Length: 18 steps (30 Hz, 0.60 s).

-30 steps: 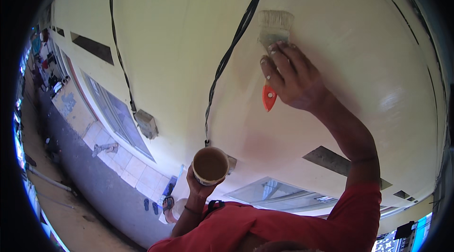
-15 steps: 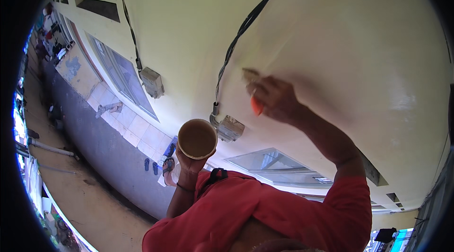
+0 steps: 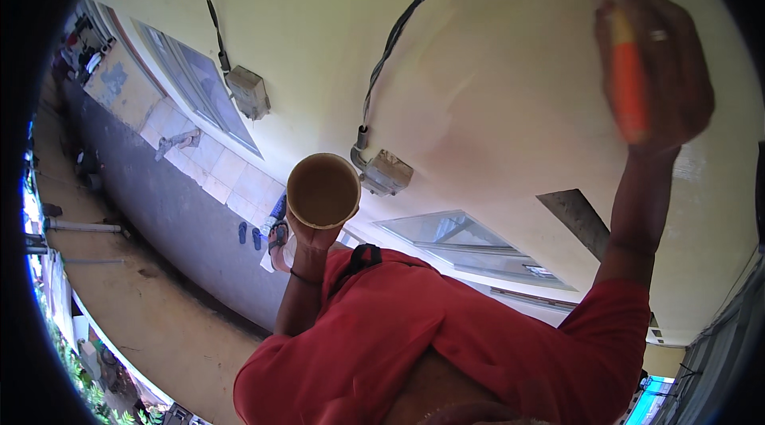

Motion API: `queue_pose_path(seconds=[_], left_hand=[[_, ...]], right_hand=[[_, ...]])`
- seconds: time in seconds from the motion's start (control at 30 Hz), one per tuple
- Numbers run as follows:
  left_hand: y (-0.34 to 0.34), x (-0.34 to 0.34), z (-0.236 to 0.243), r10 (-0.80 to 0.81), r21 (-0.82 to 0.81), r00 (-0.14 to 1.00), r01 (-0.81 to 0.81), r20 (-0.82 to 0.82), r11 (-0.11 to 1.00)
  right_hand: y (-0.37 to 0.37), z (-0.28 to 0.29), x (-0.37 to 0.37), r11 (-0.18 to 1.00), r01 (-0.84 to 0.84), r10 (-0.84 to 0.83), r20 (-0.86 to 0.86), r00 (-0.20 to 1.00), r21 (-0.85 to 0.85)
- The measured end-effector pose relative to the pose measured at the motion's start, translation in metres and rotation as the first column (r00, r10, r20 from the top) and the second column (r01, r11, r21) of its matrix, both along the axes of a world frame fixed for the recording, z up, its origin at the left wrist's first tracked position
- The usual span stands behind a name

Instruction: The person paints a ceiling using a paintbrush and a small container of paint. They repeatedly dip the brush into the container and apply paint to the ceiling surface in long strokes, working around visible electrical conduits and fixtures.

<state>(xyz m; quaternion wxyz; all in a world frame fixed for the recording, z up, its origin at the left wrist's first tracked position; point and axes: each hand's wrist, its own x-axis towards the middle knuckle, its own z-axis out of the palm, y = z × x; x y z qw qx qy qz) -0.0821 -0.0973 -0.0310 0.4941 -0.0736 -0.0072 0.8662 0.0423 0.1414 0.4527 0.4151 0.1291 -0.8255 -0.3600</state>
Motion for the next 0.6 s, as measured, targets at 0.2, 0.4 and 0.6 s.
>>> queue_pose_path(seconds=[0.2,0.4,0.6], left_hand=[[-0.002,-0.003,-0.021,0.026,-0.003,0.999,-0.026,0.043,1.0],[-0.018,-0.002,-0.021,0.072,-0.011,0.997,-0.072,0.004,0.997],[-0.028,-0.003,-0.02,0.066,-0.034,0.998,-0.067,-0.017,0.997]], right_hand=[[0.01,-0.19,-0.009,0.915,0.173,-0.274,0.248,0.929,0.364],[-0.001,-0.303,0.006,0.982,0.163,-0.189,0.461,0.867,0.096],[-0.011,-0.276,0.008,0.901,0.195,0.037,0.516,0.856,-0.387]])
